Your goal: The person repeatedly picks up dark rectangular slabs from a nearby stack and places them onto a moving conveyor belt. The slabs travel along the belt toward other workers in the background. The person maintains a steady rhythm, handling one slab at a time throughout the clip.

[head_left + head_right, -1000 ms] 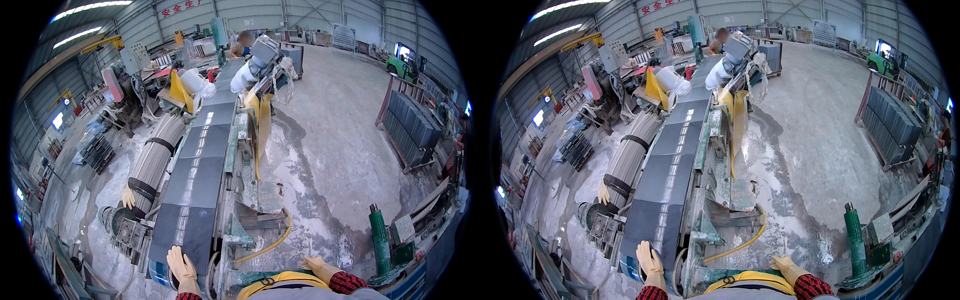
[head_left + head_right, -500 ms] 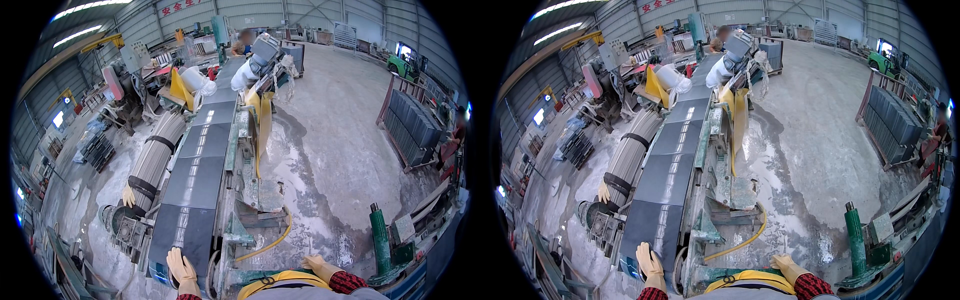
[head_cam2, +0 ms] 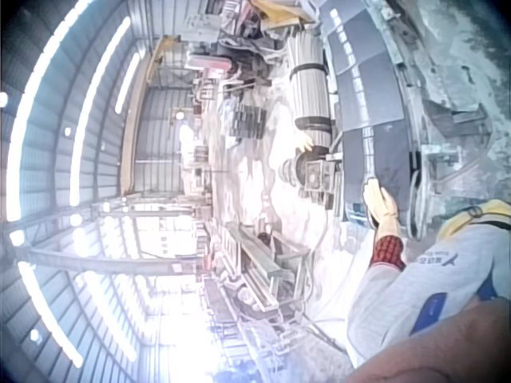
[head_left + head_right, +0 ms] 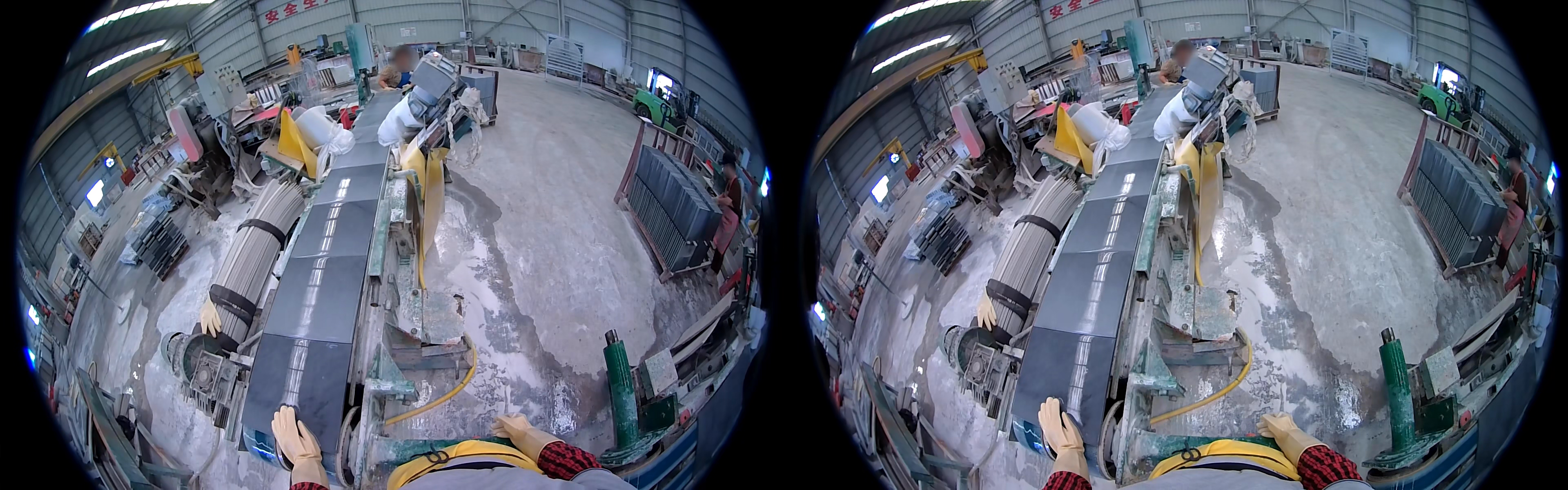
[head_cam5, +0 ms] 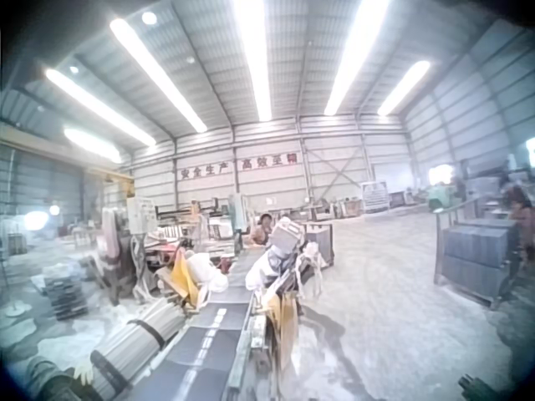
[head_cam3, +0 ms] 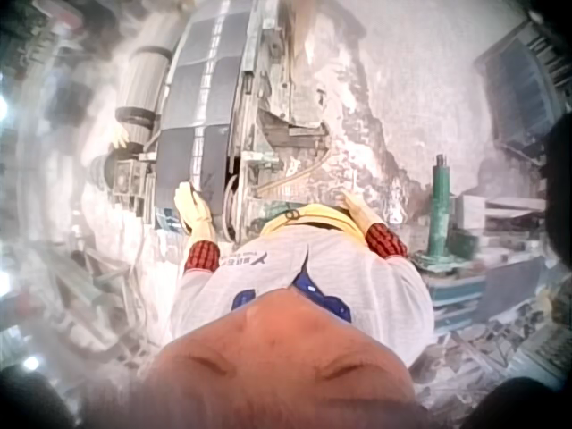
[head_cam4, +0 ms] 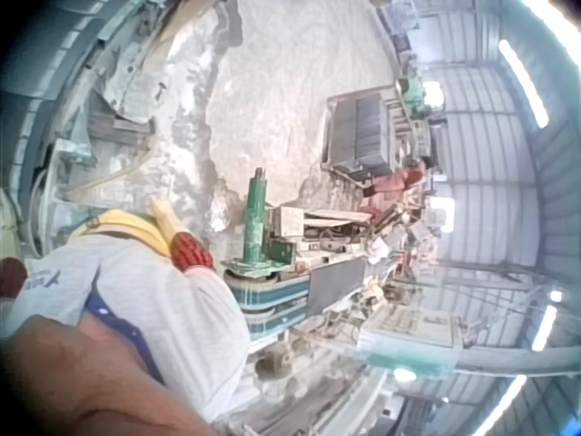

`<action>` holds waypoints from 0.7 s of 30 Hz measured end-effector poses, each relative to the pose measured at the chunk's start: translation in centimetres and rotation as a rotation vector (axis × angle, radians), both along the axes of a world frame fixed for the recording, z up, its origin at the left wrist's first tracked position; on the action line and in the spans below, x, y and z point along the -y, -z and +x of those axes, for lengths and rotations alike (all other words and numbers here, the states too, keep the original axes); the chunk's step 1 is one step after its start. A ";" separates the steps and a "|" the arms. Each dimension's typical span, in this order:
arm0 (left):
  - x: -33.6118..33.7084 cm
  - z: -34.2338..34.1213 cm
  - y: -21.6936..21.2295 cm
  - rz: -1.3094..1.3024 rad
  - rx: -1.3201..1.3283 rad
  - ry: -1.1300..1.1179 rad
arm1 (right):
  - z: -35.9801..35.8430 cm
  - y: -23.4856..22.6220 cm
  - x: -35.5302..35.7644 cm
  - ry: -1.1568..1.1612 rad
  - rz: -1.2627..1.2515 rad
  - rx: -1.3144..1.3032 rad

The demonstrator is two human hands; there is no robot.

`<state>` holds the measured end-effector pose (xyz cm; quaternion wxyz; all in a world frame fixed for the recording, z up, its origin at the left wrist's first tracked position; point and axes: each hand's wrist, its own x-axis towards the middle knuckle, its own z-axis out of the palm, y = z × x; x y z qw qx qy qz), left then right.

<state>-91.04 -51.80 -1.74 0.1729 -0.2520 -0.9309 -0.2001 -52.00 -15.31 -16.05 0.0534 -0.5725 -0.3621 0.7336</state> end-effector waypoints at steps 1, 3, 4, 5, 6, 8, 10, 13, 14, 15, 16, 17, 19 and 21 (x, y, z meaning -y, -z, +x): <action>0.1 0.0 0.0 0.011 -0.002 0.007 | 0.0 -0.3 0.2 -0.006 0.020 0.008; 0.2 0.0 0.1 0.019 -0.005 0.016 | 0.0 -0.3 0.2 -0.004 0.026 0.006; 0.3 -0.1 0.2 0.016 -0.008 0.019 | -0.1 -0.3 0.3 -0.003 0.027 0.003; 0.4 -0.1 0.3 0.013 -0.011 0.021 | -0.1 -0.3 0.3 -0.005 0.033 0.007; 0.6 0.0 0.3 0.014 -0.019 0.025 | -0.1 -0.4 0.3 -0.008 0.038 0.010; 0.9 0.1 0.4 0.019 -0.035 0.032 | -0.1 -0.2 0.3 0.003 0.024 -0.011; 1.2 0.1 0.5 0.016 -0.043 0.027 | 0.3 0.9 0.1 0.028 -0.016 -0.062; 0.9 0.2 0.7 0.029 -0.054 0.035 | 1.7 2.8 -1.0 0.101 -0.199 -0.224; 0.9 0.2 0.7 0.035 -0.058 0.035 | 1.9 3.0 -1.0 0.086 -0.160 -0.202; 0.7 0.3 0.7 0.040 -0.052 0.034 | 2.0 3.1 -1.0 0.072 -0.120 -0.181; 0.6 0.5 0.5 0.045 -0.044 0.029 | 1.8 2.8 -0.9 0.055 -0.080 -0.157; 0.5 0.6 0.3 0.047 -0.039 0.025 | 1.5 2.3 -0.7 0.031 -0.029 -0.095; 0.8 0.7 0.3 0.043 -0.064 0.025 | 0.1 1.0 -0.1 -0.028 0.073 0.028; 1.6 0.8 0.0 0.029 -0.077 0.052 | -0.8 -0.5 0.1 -0.051 0.078 0.071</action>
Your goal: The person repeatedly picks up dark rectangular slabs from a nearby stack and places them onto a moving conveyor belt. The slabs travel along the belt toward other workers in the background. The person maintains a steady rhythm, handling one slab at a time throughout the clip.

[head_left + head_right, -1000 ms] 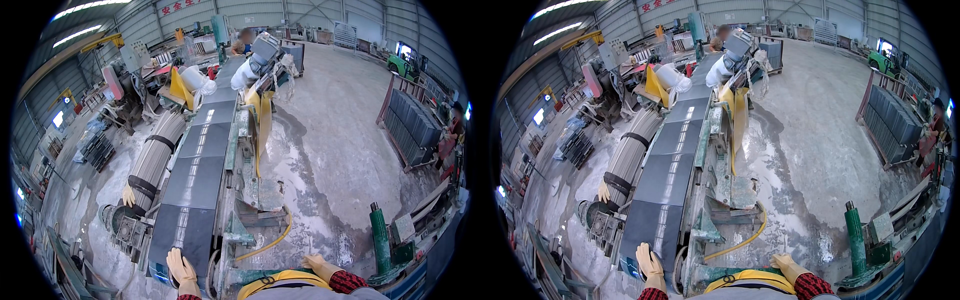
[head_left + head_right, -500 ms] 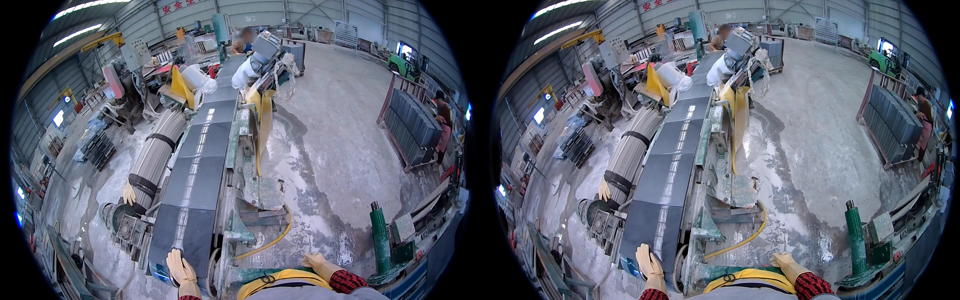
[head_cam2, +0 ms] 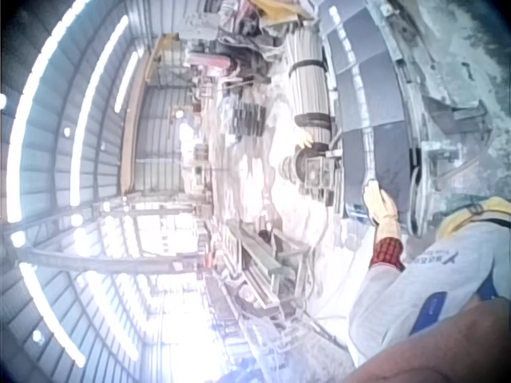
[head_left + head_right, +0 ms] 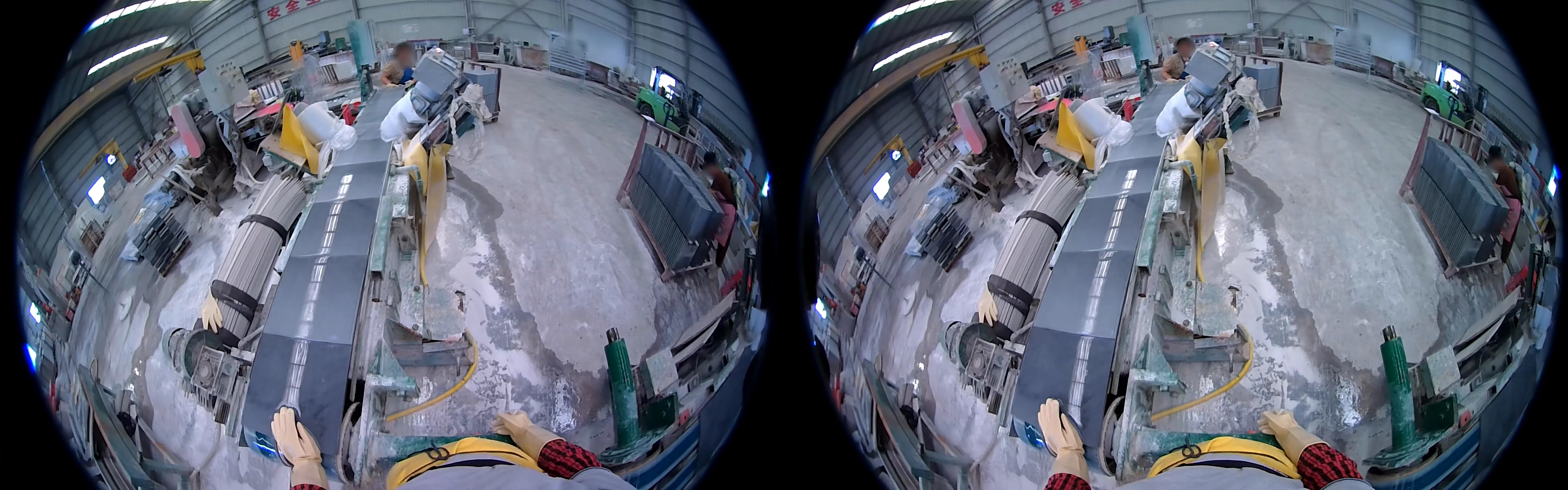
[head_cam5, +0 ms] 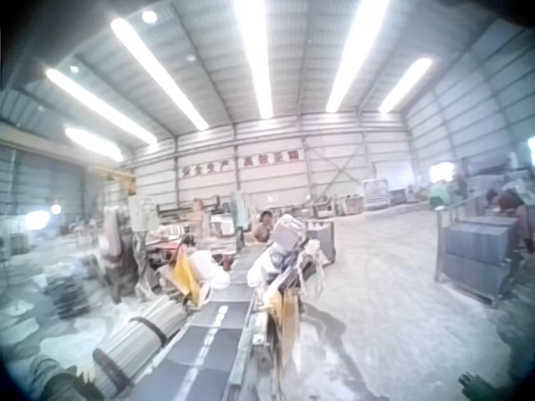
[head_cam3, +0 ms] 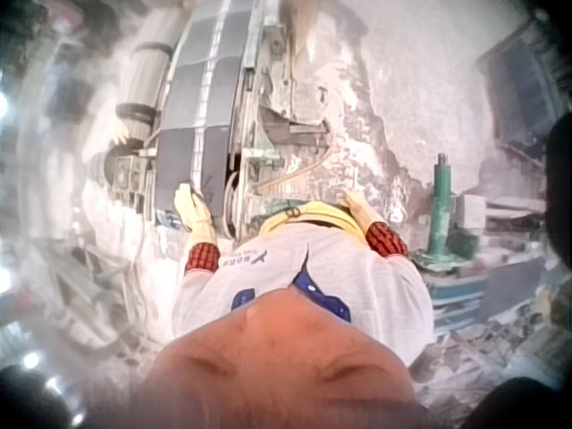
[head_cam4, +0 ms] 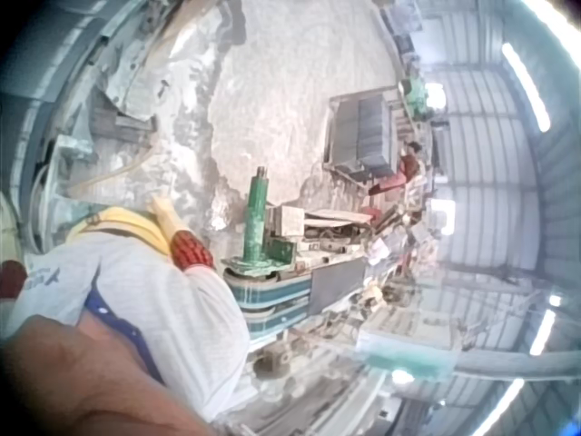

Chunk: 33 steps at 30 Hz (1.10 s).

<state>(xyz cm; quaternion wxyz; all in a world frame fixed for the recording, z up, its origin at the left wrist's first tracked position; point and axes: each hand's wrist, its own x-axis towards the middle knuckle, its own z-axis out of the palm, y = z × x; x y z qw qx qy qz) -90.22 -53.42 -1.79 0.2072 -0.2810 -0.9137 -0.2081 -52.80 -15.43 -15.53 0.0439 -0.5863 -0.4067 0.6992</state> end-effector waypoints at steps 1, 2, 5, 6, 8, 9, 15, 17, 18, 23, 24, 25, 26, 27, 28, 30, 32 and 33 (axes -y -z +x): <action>0.4 -0.1 -0.7 -0.004 -0.002 0.013 | -0.5 -0.8 -0.2 -0.030 0.012 0.026; 0.3 0.4 -1.4 -0.006 0.002 0.016 | -0.4 -1.2 -0.5 -0.006 0.002 -0.007; -0.3 0.6 -6.4 -0.128 -0.017 0.106 | 0.6 -0.5 -0.5 0.019 -0.042 -0.084; 0.6 -0.2 -5.9 -0.161 -0.056 0.069 | 1.4 -0.2 -0.4 0.045 -0.056 -0.106; 3.1 -1.8 -4.4 -0.227 -0.063 -0.105 | 1.3 -0.4 -0.1 0.067 -0.081 -0.110; 4.2 -2.5 -4.3 -0.275 -0.083 -0.184 | 1.1 -0.7 0.0 0.045 -0.082 -0.097; 7.0 -7.5 -2.9 -0.310 0.013 -0.319 | 0.5 -0.2 -0.3 -0.022 -0.038 -0.013; 5.6 -9.6 -3.2 -0.323 0.069 -0.302 | 0.8 -0.2 -0.5 -0.023 -0.026 -0.020; 5.0 -10.8 -3.1 -0.343 0.072 -0.280 | 0.9 -0.1 -0.5 -0.025 -0.023 -0.024; 1.8 -15.1 -3.4 -0.389 0.215 -0.226 | 1.6 -0.1 -0.3 0.036 -0.010 -0.081; 1.4 -15.3 -3.7 -0.399 0.234 -0.225 | 2.0 0.3 -0.3 0.041 -0.017 -0.110; 1.1 -15.4 -4.0 -0.412 0.254 -0.225 | 2.1 0.3 -0.2 0.046 0.005 -0.081; 1.1 -15.1 -4.4 -0.417 0.237 -0.194 | 1.7 -0.4 0.3 0.052 0.025 -0.051; 1.3 -14.8 -5.0 -0.420 0.222 -0.165 | 1.2 -1.2 0.6 0.057 0.045 -0.020; 1.7 -14.3 -5.7 -0.422 0.205 -0.137 | 1.2 -1.5 0.7 0.059 0.066 -0.010; 3.2 -12.7 -7.6 -0.405 0.204 -0.104 | 1.1 -1.8 1.0 0.057 0.100 0.006; 6.2 -11.5 -7.5 -0.357 0.140 -0.051 | 1.1 -1.7 1.1 0.040 0.106 0.007; 8.0 -10.7 -7.0 -0.349 0.165 -0.074 | 1.3 -1.5 1.1 0.033 0.109 0.007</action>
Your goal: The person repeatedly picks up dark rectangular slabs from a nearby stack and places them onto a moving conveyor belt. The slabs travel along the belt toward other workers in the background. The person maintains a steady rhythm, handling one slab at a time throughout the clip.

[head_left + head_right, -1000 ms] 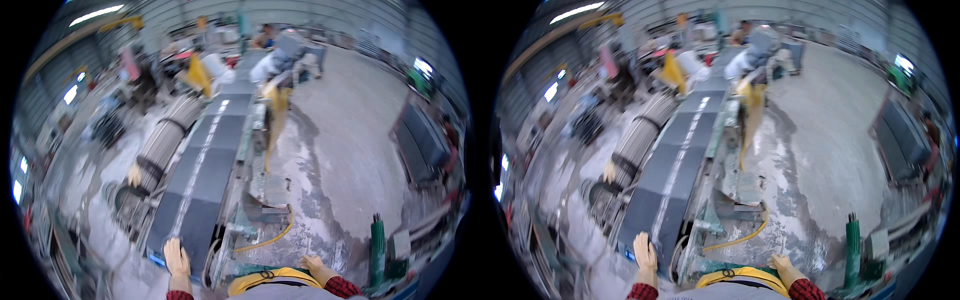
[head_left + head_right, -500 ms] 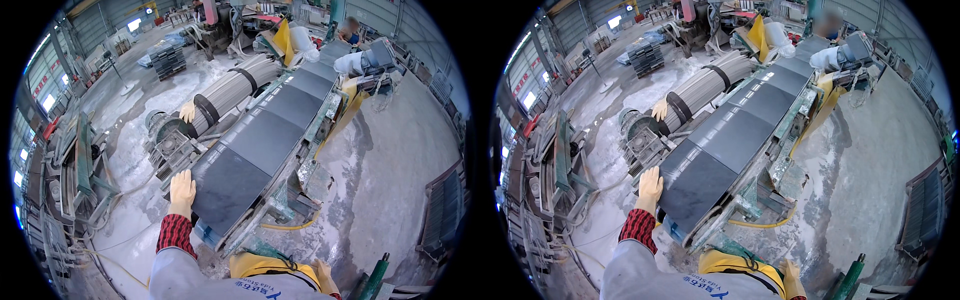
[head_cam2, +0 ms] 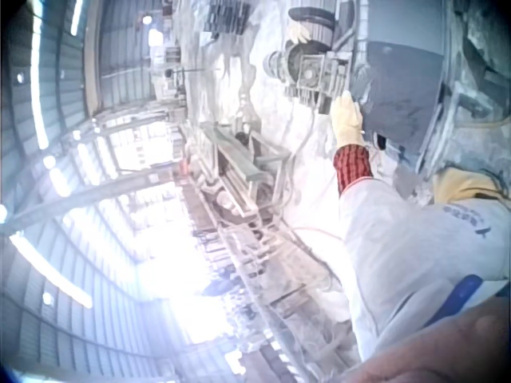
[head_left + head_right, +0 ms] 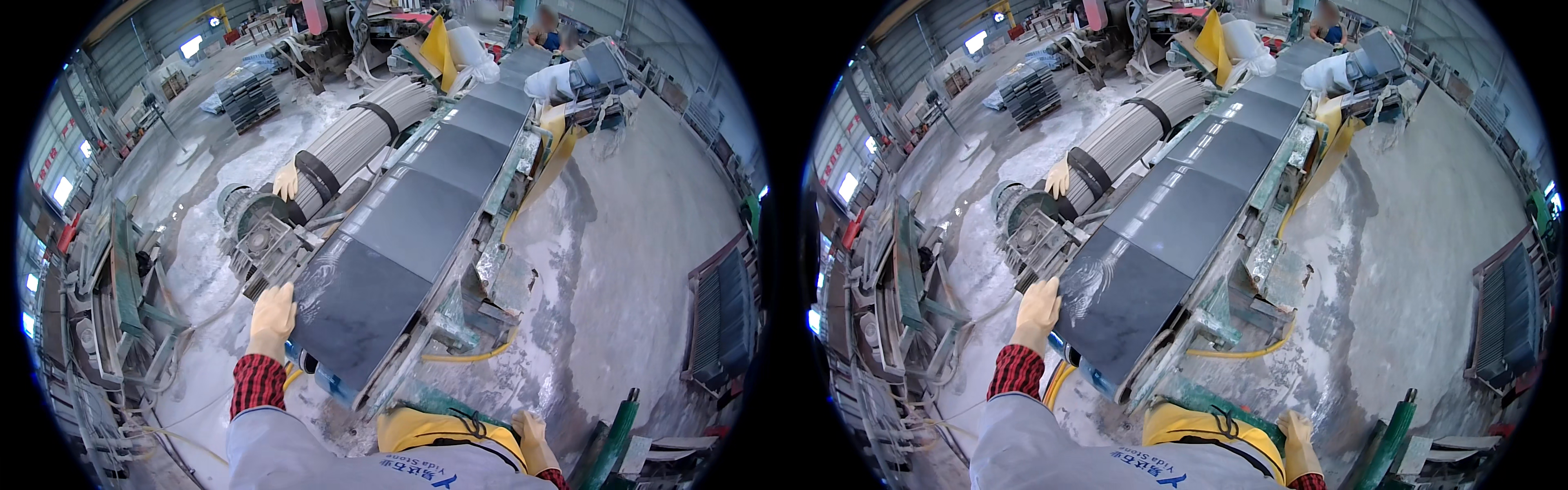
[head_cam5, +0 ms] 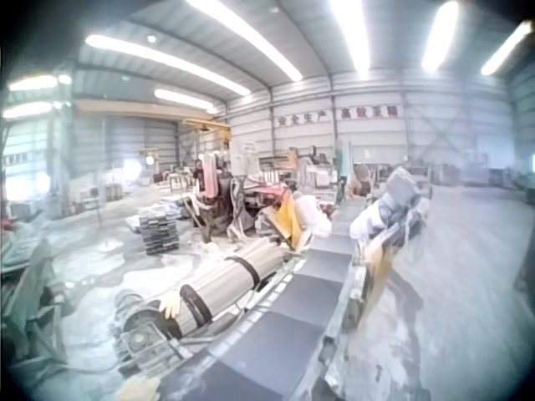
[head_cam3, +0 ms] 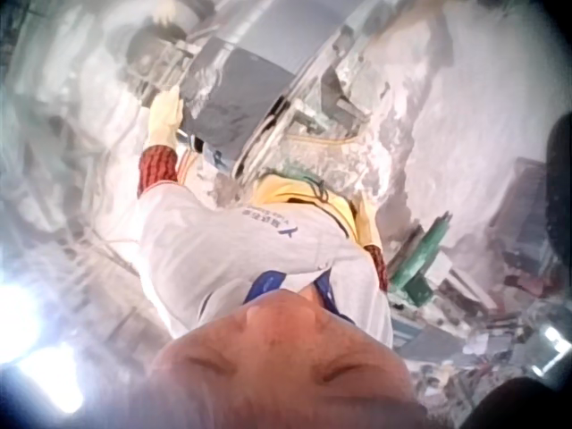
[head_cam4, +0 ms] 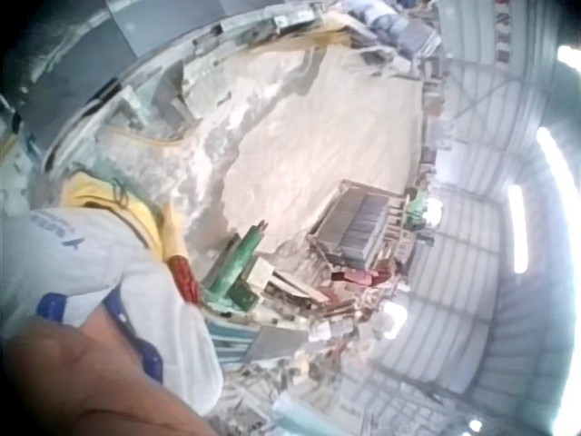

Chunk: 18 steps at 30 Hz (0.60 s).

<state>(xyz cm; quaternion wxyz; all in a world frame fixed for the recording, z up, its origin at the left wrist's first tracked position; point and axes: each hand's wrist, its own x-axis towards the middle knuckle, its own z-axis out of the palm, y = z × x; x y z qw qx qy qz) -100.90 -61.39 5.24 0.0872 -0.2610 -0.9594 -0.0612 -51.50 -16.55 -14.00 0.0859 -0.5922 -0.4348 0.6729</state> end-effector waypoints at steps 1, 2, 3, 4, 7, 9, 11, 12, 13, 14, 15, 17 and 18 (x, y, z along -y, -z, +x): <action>1.4 1.1 -0.1 0.004 0.018 -0.025 | 0.1 0.3 0.0 0.007 -0.005 -0.006; 2.7 2.2 -0.1 0.007 0.036 -0.050 | 0.1 0.6 0.0 0.014 -0.010 -0.013; 4.3 3.2 0.1 -0.023 0.038 -0.073 | 0.3 0.9 0.0 0.021 -0.017 -0.022; 5.5 4.5 0.5 -0.052 0.040 -0.095 | 0.4 1.2 0.1 0.029 -0.015 -0.018; 6.4 9.7 2.6 0.301 0.479 -0.634 | 0.1 1.6 0.0 0.054 -0.017 0.005; 5.4 11.9 6.0 1.316 0.851 -0.958 | -0.1 1.8 -0.2 0.037 -0.008 -0.005; 2.3 13.3 7.7 1.807 1.081 -0.800 | -0.2 1.8 0.0 0.029 -0.001 0.002; 1.4 13.3 8.4 1.914 1.178 -0.656 | -0.2 1.8 -0.1 -0.003 -0.003 0.017; 1.0 12.9 8.6 1.889 1.167 -0.716 | -0.5 1.7 -0.3 -0.036 -0.003 0.026; 0.6 12.3 8.7 1.863 1.155 -0.774 | -0.7 1.6 -0.4 -0.069 -0.002 0.035; 0.5 12.3 8.8 1.849 1.159 -0.792 | -0.9 1.5 -0.3 -0.063 0.013 0.071; -2.0 12.9 5.6 1.820 1.204 -0.774 | -0.4 1.6 -0.3 -0.053 0.009 0.073; -2.8 12.8 3.7 1.811 1.226 -0.738 | -0.6 1.6 -0.3 -0.049 0.005 0.064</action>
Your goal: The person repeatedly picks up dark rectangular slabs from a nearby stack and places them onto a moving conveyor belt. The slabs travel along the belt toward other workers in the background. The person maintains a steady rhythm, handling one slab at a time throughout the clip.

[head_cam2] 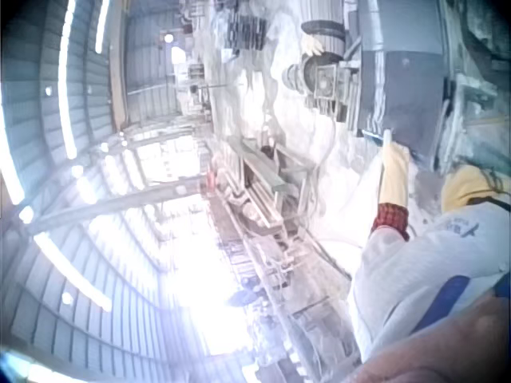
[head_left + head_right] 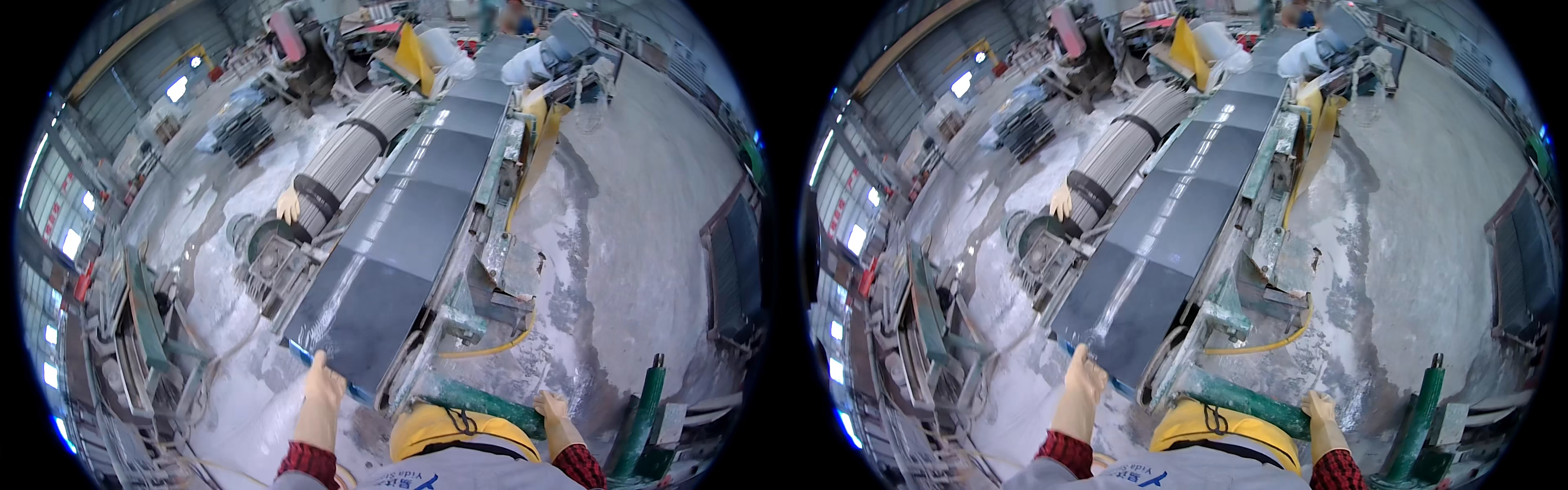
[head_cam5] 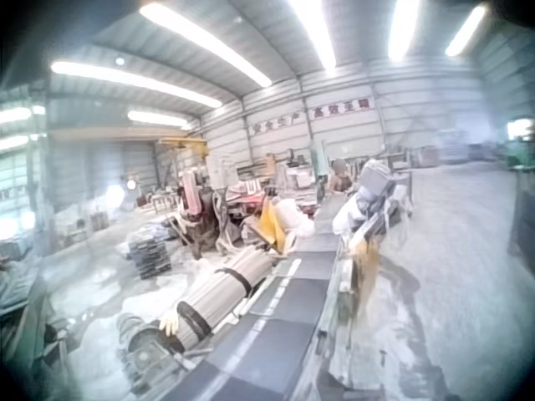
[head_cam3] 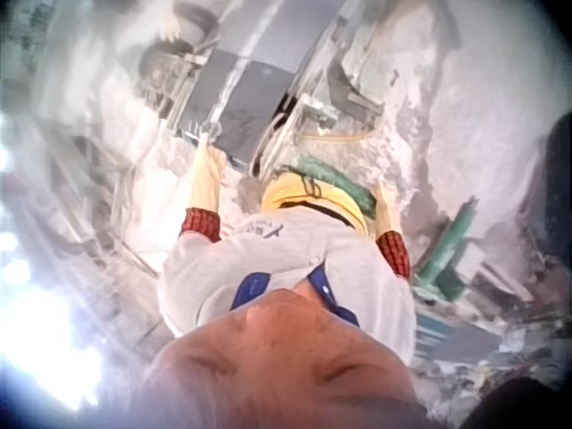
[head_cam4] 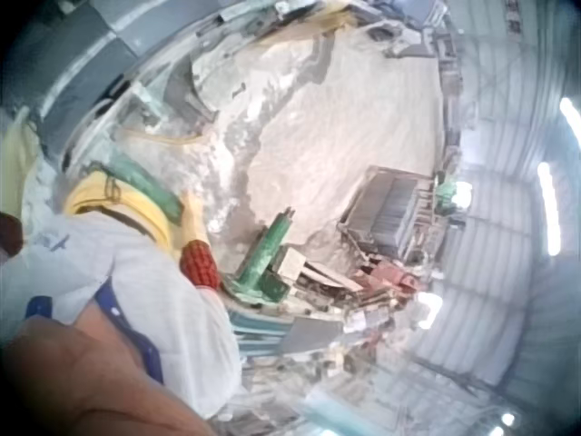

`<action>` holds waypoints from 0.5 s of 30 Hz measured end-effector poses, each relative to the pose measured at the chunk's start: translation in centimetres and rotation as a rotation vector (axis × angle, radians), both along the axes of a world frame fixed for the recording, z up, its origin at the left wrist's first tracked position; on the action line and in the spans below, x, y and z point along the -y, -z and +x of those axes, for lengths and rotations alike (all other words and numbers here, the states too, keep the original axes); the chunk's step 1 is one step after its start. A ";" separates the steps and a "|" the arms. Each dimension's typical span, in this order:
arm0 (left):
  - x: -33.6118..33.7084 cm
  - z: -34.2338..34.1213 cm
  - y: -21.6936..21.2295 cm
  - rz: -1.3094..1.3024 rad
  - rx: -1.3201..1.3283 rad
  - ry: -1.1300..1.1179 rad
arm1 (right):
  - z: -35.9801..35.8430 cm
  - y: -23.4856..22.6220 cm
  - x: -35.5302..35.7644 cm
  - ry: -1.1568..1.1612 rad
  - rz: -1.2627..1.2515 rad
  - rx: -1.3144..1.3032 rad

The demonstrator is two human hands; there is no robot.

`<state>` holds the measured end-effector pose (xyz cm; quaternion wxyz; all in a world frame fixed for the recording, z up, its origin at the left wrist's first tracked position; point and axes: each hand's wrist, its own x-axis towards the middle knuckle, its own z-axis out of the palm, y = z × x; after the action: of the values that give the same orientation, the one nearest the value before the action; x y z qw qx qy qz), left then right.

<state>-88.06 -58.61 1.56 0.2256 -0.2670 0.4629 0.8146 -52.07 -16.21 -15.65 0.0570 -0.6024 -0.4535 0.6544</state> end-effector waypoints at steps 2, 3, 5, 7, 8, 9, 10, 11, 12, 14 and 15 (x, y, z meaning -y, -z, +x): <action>0.3 -0.7 -1.2 -0.030 -0.085 -0.054 | -0.3 -0.6 0.6 0.034 -0.008 -0.066; -1.3 0.1 -4.8 0.085 -0.176 -0.053 | -0.2 -1.8 0.7 0.066 -0.012 -0.055; -2.4 -0.2 -8.9 0.221 -0.216 -0.048 | 0.9 -1.8 1.1 0.110 0.007 -0.022; -3.9 -1.9 -10.2 0.153 -0.149 0.035 | 1.1 -1.7 1.1 0.166 -0.002 -0.083; -4.0 -2.2 -10.6 0.114 -0.121 0.076 | 0.9 -1.9 1.5 0.193 -0.011 -0.118; -3.5 -3.6 -7.3 0.233 -0.025 -0.117 | 0.8 -2.0 1.8 0.194 -0.018 -0.128; -3.9 -3.5 -7.5 0.207 -0.077 -0.092 | 0.0 -3.7 2.6 0.211 -0.029 -0.133; -4.3 -2.9 -8.3 0.180 -0.128 -0.067 | -0.4 -4.9 3.2 0.228 -0.040 -0.137; -4.4 -2.3 -9.0 0.155 -0.178 -0.041 | -0.6 -5.2 3.5 0.206 -0.050 -0.176; -4.8 -1.8 -10.8 0.091 -0.108 -0.072 | 0.2 -5.8 4.0 0.162 -0.065 -0.251; -5.0 -1.1 -12.2 0.069 -0.155 -0.046 | 0.1 -6.7 4.3 0.146 -0.022 -0.210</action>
<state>-89.14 -53.63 13.77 0.1794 -0.2056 0.4445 0.8532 -51.97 -20.51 -8.93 0.1452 -0.5626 -0.3926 0.7129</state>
